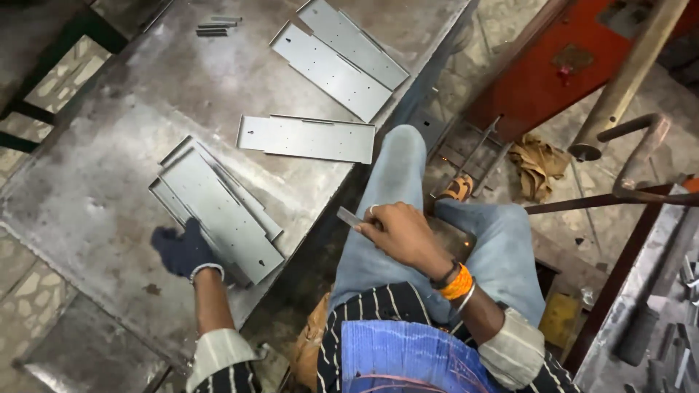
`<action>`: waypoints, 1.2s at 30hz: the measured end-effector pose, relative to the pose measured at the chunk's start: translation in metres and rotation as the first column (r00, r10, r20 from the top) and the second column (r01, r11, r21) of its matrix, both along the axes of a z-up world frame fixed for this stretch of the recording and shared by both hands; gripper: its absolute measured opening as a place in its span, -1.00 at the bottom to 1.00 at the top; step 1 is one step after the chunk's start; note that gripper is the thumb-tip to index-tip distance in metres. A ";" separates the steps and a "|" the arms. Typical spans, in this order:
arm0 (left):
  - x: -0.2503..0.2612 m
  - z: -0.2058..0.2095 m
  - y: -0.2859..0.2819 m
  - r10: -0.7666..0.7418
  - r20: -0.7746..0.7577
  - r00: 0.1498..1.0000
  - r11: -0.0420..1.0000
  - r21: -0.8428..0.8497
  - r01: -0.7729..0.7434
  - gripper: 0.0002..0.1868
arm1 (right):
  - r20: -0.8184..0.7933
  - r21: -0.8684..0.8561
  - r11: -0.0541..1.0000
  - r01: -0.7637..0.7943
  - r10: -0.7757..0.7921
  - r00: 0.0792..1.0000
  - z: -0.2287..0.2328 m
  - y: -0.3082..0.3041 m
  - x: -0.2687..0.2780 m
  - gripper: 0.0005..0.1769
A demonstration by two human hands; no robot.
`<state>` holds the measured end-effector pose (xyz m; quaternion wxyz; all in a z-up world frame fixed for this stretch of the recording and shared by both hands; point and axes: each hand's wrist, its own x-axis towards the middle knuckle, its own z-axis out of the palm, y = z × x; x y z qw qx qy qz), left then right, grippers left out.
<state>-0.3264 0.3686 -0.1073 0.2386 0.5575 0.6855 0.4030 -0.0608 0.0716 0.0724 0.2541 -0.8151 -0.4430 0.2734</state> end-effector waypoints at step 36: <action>0.288 0.183 -0.052 -0.961 -0.269 0.064 0.069 -0.007 0.998 0.12 | -0.691 0.242 0.653 0.718 -0.404 0.600 -0.049 -0.084 0.077 -0.76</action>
